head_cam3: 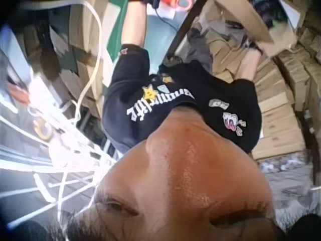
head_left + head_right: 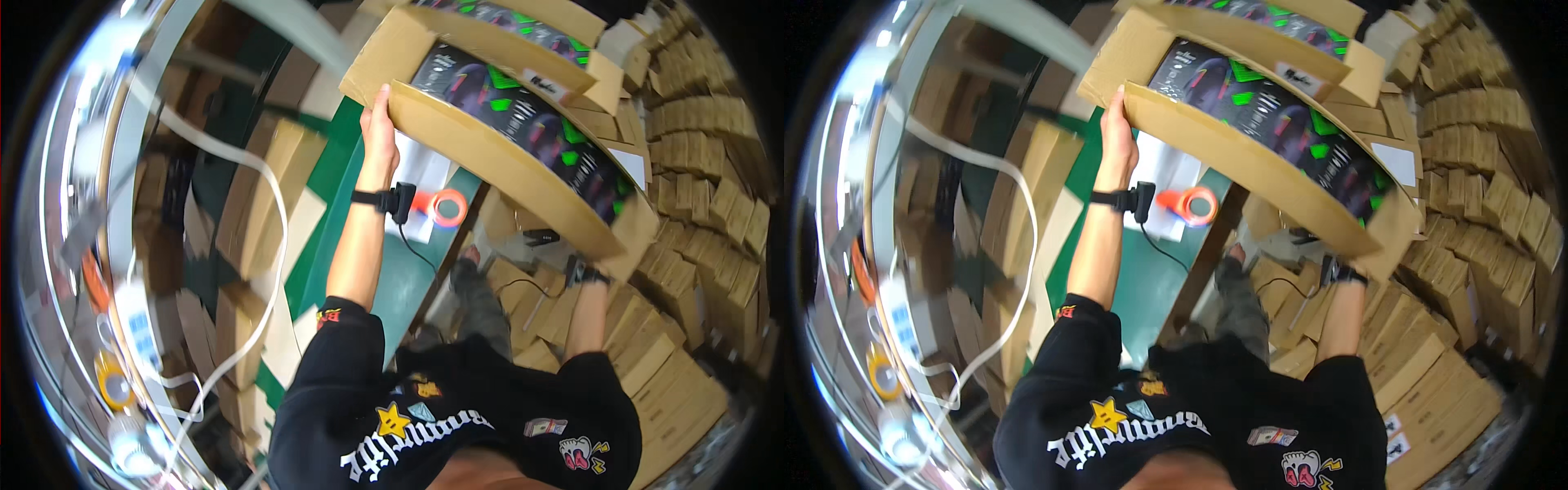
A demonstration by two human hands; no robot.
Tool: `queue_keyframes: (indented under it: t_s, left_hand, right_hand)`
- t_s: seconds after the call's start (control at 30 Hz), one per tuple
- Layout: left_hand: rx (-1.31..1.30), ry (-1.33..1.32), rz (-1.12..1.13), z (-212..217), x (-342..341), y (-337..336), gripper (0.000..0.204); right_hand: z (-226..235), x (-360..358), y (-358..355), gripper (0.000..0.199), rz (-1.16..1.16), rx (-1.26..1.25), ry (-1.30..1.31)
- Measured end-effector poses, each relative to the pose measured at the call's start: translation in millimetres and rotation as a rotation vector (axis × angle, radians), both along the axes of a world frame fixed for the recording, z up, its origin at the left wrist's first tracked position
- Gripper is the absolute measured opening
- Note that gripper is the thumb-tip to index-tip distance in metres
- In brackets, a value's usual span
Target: Packing items into boxes and sealing them with tape on an assembly line.
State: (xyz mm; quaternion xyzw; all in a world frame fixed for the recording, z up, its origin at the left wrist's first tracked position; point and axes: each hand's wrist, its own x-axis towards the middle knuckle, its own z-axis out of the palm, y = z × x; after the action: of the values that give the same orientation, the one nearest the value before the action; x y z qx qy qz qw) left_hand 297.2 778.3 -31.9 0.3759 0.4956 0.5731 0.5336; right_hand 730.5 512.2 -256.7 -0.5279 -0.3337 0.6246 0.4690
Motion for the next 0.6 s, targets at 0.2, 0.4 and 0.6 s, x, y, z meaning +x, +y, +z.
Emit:
queue_keyframes:
  t_s: [0.2,0.4,0.6]
  left_hand:
    - [-0.219,-0.294,0.071,78.7,-179.0,-330.0,0.034]
    - [-0.345,-0.627,0.627,-8.6,-271.4,-612.4,0.032]
    - [-0.311,-0.453,1.003,-34.0,-287.4,-740.6,0.046]
  right_hand:
    - [132.4,-71.4,-258.3,0.036,0.586,0.16,-0.194]
    - [120.6,-220.4,-93.3,0.033,0.862,0.255,-0.51]
    - [155.9,-385.3,9.8,0.03,1.247,0.358,-0.789]
